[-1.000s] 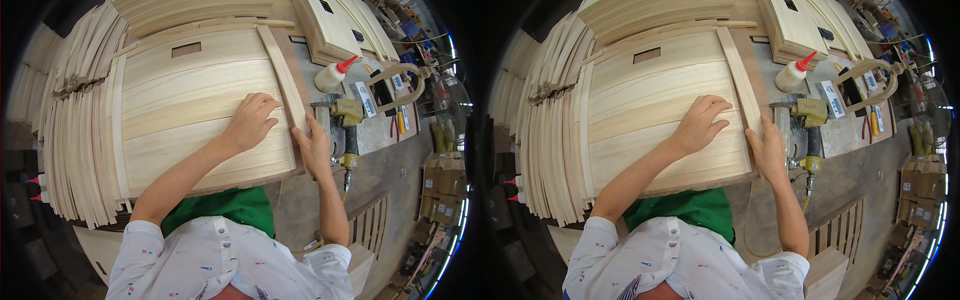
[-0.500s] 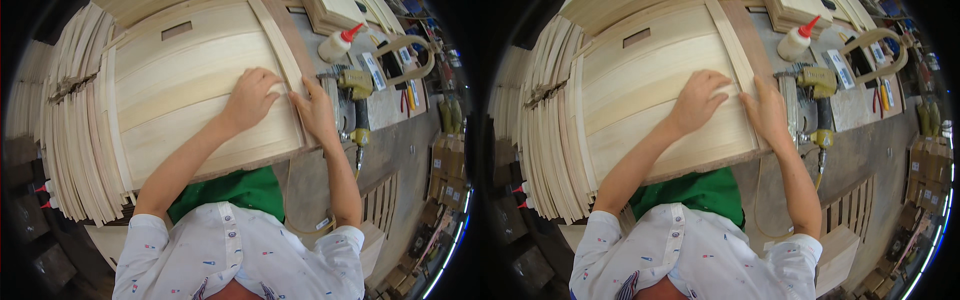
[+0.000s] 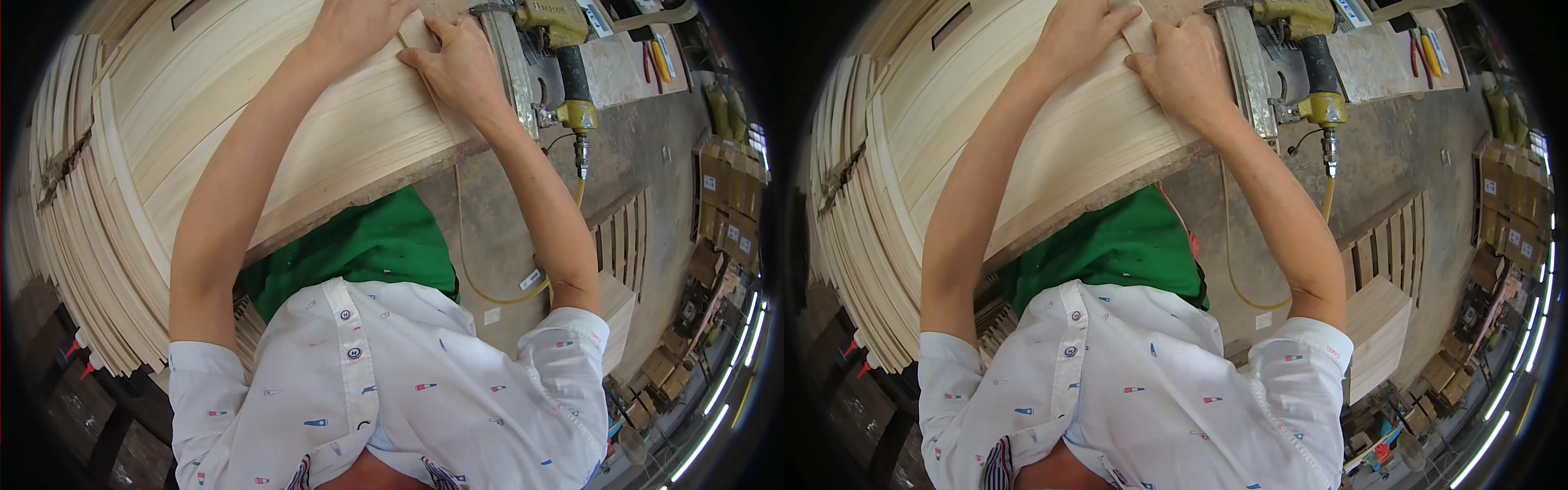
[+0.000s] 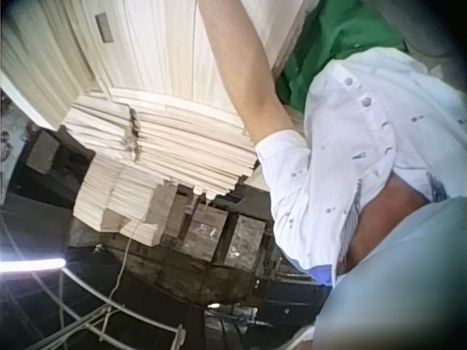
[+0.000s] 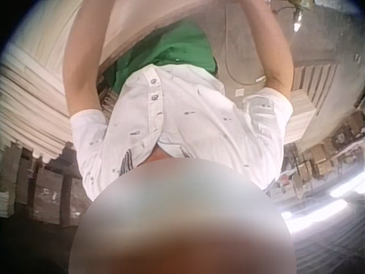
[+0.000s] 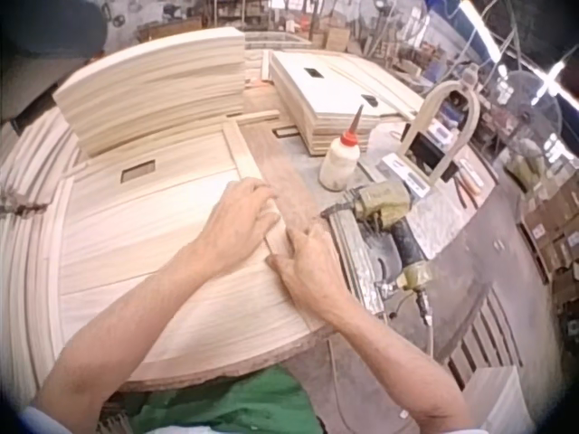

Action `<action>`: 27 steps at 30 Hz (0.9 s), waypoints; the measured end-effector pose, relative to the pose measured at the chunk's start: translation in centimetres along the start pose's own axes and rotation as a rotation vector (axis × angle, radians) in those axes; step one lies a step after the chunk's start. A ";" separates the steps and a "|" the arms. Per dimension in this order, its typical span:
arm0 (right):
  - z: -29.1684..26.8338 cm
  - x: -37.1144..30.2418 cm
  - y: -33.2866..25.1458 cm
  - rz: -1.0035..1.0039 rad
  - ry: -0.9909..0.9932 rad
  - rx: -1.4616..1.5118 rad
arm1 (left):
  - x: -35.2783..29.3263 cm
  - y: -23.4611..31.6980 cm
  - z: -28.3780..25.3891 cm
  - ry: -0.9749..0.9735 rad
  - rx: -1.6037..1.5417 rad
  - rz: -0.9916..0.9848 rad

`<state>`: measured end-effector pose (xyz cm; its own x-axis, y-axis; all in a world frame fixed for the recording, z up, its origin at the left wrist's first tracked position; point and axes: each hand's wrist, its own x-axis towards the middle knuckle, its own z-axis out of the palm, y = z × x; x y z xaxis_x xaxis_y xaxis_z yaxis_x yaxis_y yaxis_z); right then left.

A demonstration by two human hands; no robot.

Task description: Assembling, gluing, and nailing wooden slats to form panels, followed by finishing with a chisel.

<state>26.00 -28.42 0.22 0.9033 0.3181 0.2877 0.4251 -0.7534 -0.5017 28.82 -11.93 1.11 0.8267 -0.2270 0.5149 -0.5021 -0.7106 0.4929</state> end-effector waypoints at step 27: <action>-12.7 2.4 11.4 0.778 -0.241 0.565 | -1.0 -4.4 1.3 0.079 0.290 0.079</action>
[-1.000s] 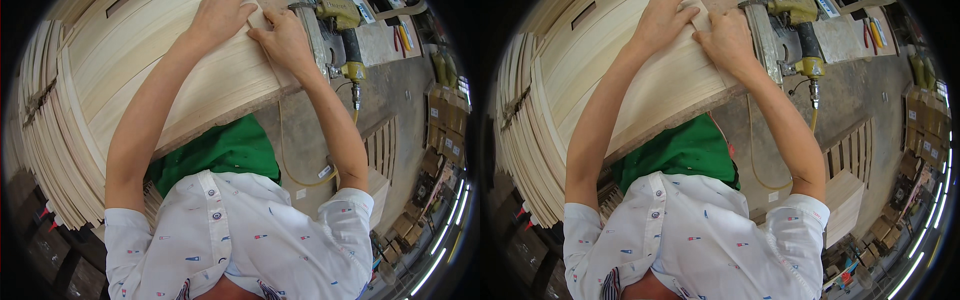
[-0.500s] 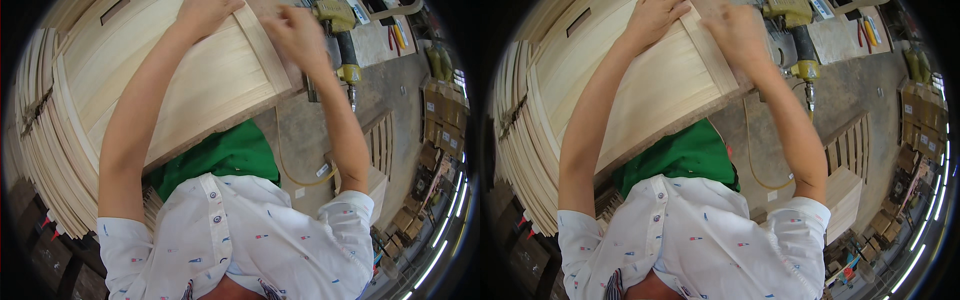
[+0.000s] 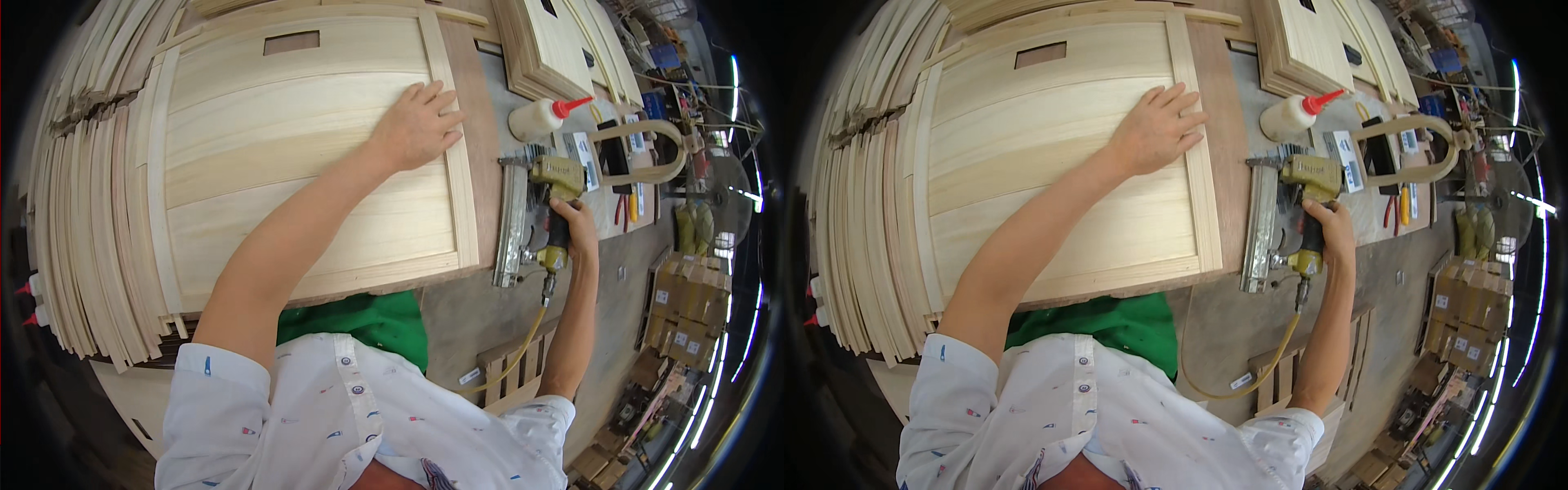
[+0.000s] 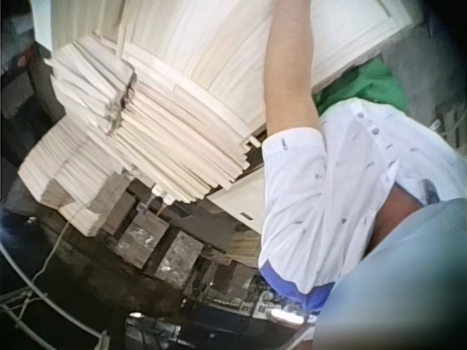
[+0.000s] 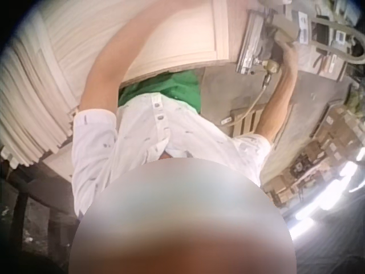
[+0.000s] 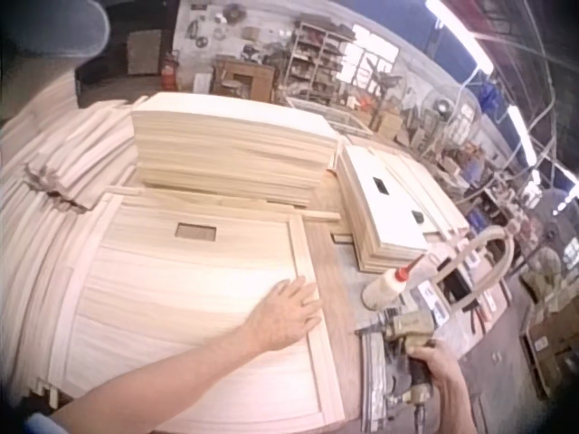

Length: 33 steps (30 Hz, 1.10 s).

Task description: Assembling, gluing, and nailing wooden slats to form panels, followed by finishing with a chisel.

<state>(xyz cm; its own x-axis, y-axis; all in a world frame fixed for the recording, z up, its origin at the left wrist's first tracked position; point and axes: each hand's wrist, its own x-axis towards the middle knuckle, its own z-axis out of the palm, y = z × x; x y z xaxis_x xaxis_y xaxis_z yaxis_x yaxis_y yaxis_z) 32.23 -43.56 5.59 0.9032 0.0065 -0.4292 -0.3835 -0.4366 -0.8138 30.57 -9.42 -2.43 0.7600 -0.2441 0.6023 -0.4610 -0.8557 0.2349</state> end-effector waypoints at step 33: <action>18.8 11.1 -26.2 -0.551 -0.143 -0.577 | 0.9 0.3 -0.3 0.074 -0.046 -0.102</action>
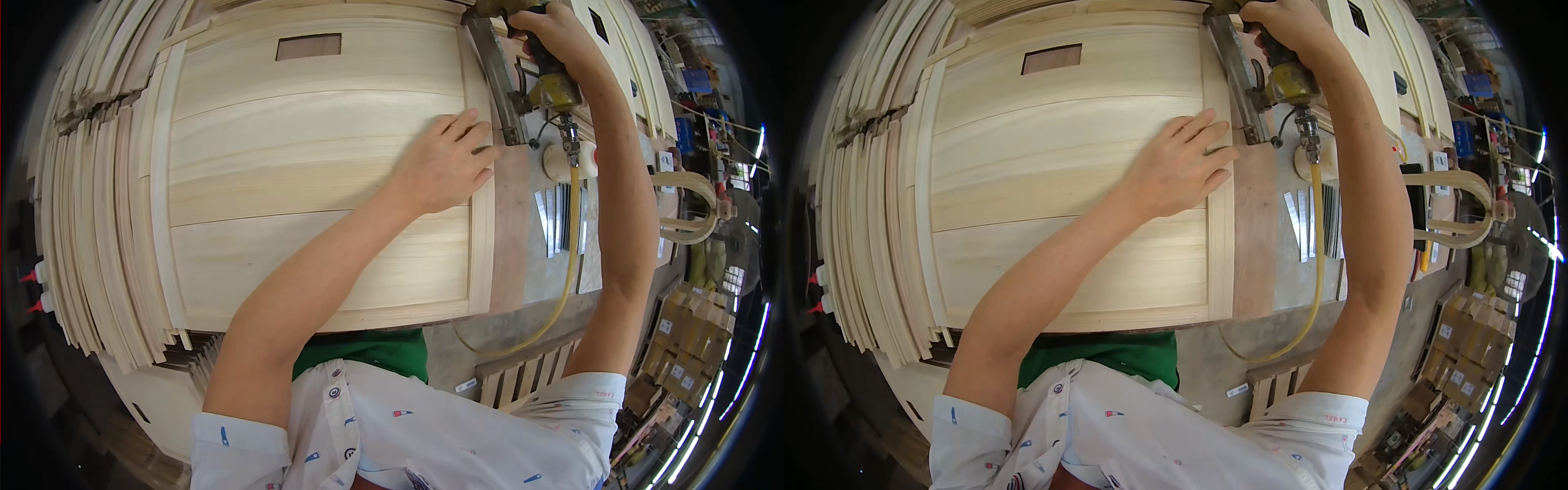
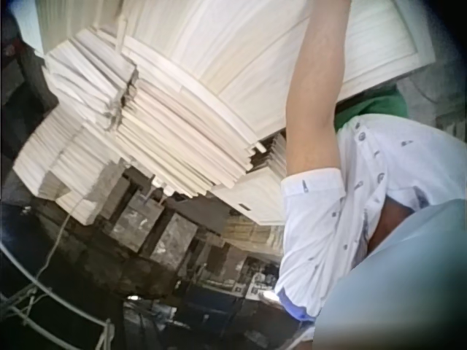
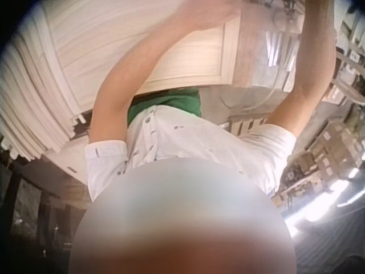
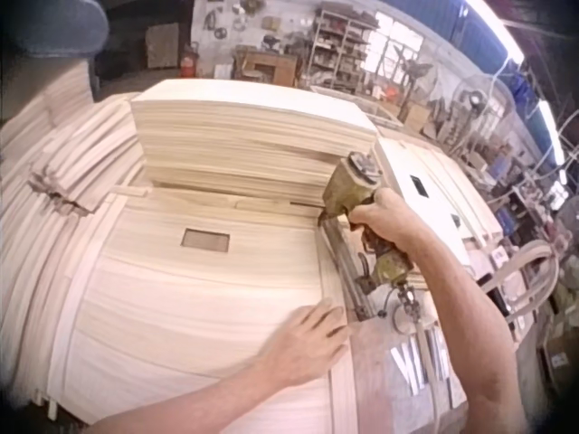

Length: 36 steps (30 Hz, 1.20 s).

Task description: Assembling, gluing, and nailing wooden slats to form panels, followed by finishing with a chisel.

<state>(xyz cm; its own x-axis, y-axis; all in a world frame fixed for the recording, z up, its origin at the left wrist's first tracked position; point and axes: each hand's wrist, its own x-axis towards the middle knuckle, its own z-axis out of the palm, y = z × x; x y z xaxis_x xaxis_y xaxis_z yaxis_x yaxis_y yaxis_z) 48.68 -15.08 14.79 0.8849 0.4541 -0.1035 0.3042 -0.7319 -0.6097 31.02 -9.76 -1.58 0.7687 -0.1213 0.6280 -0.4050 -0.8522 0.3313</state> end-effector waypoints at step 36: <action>-2.1 -35.9 9.4 0.255 0.089 0.252 | -5.4 9.5 -2.8 -0.463 -0.198 0.312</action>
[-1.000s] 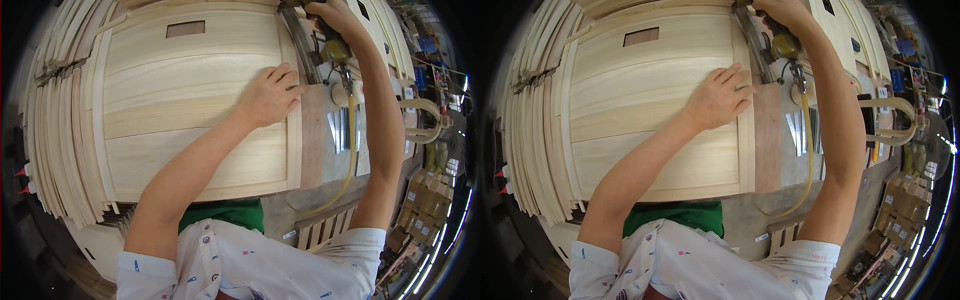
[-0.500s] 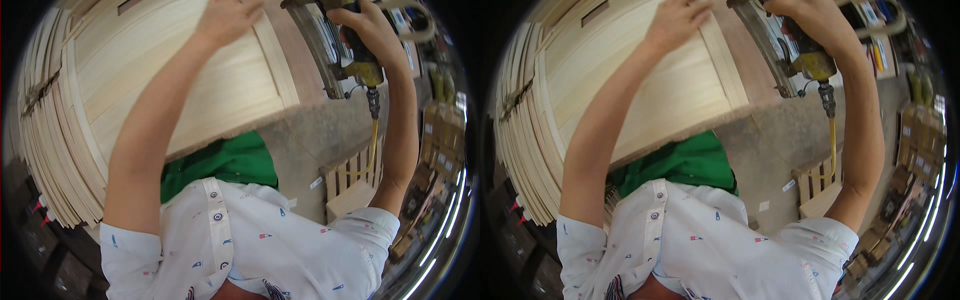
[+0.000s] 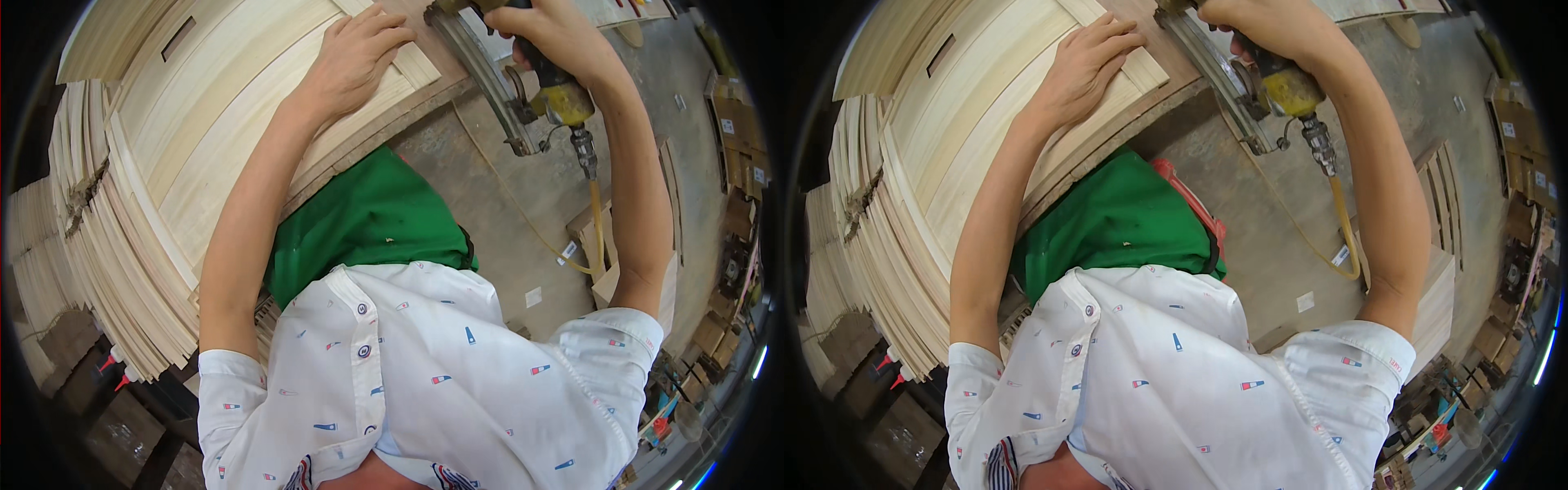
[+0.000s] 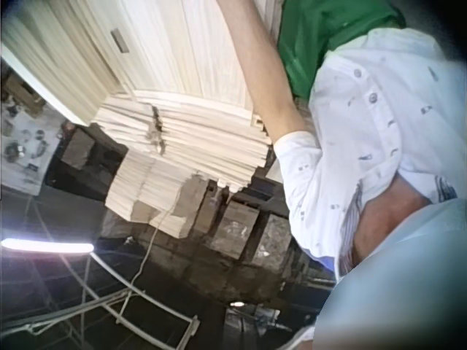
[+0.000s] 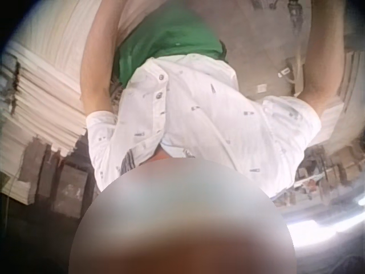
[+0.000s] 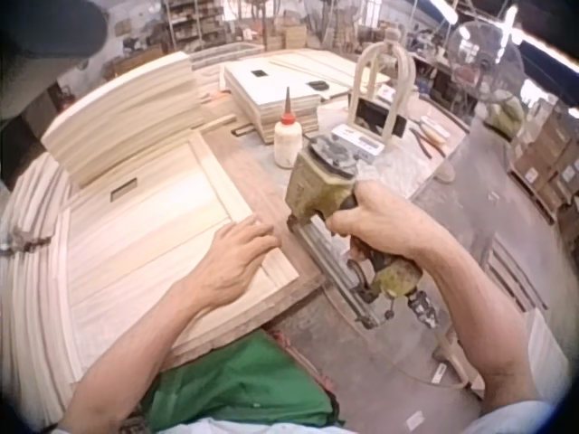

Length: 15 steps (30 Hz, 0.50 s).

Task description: Assembling, gluing, and nailing wooden slats to form panels, followed by finishing with a chisel.

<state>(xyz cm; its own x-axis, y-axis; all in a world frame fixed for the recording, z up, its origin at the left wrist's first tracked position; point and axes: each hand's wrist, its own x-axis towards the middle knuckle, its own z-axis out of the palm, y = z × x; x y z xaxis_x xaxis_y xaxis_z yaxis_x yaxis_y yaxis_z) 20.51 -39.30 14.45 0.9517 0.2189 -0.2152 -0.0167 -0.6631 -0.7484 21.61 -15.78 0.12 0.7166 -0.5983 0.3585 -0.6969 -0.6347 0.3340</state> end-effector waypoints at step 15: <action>0.1 -5.4 1.6 -0.100 -0.038 0.038 | -1.2 -0.6 0.8 0.070 0.012 -0.023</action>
<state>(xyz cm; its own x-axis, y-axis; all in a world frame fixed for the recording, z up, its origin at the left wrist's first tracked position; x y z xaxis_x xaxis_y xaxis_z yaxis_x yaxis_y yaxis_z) 15.30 -41.44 14.38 0.9371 0.3095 -0.1613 0.0653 -0.6095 -0.7901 21.17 -15.09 -1.19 0.7284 -0.5484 0.4108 -0.6798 -0.6537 0.3325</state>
